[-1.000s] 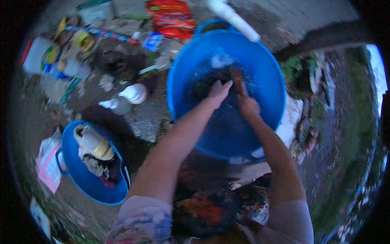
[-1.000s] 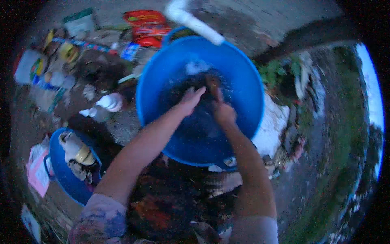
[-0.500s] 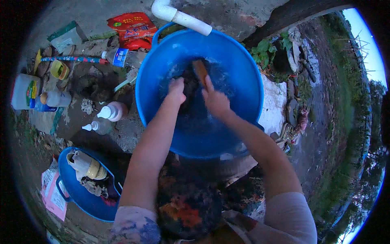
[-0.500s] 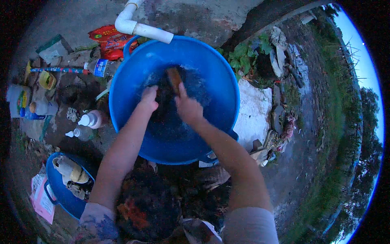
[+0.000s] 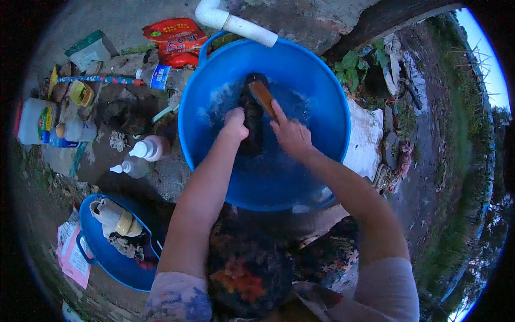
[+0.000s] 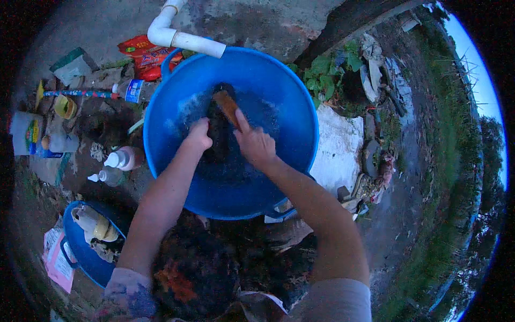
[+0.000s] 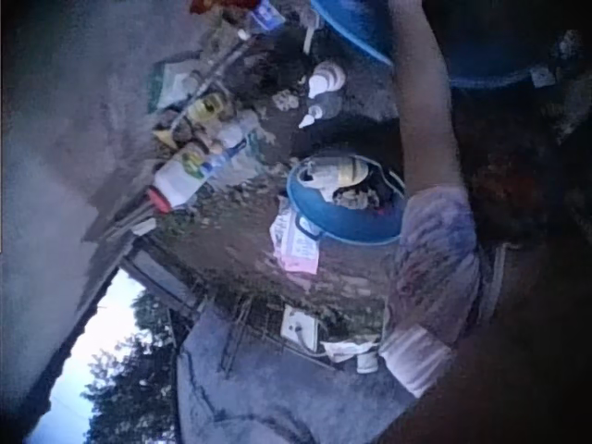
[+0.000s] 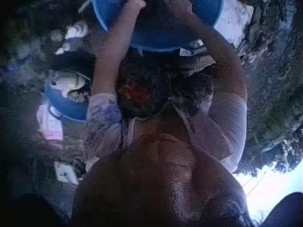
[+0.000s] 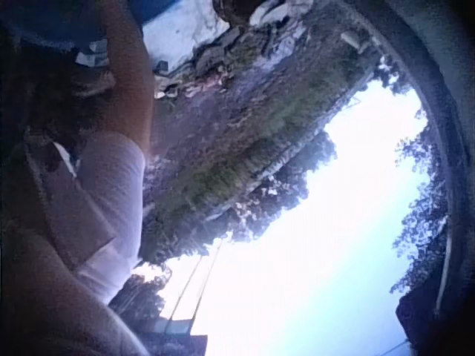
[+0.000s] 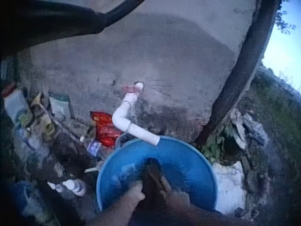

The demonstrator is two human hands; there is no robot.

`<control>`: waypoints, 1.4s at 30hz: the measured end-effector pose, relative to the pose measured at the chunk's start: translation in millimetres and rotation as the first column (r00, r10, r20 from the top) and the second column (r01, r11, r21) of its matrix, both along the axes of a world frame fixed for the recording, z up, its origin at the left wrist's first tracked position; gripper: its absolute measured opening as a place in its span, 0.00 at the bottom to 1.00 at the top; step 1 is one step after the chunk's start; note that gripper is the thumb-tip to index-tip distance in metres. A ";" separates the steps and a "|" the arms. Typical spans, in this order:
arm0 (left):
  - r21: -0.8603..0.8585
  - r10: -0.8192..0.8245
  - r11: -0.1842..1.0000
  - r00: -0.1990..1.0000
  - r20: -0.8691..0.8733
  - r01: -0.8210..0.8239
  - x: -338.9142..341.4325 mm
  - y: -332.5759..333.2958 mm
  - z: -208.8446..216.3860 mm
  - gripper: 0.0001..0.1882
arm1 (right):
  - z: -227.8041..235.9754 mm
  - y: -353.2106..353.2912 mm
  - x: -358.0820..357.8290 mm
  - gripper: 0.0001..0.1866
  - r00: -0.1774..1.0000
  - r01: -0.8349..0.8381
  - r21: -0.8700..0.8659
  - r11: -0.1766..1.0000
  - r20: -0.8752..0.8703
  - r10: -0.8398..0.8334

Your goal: The person scrubs a pair of light-colored sneakers with a brush in a blue basin filled with water. The person rinses the shoes under a running tap and places them into a second basin before scrubbing a dark cloth in the same basin.

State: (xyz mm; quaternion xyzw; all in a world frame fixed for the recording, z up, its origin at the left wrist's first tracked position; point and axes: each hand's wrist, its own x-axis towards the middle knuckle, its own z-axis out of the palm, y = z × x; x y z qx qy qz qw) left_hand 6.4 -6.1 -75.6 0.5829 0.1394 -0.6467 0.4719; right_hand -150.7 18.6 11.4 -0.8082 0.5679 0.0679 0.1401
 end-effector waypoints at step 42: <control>-0.150 -0.296 0.314 0.247 0.923 0.937 -29.3 47.3 -39.3 0.14 | 12.7 20.0 8.8 0.29 0.995 -0.080 0.222 0.972 0.078 0.064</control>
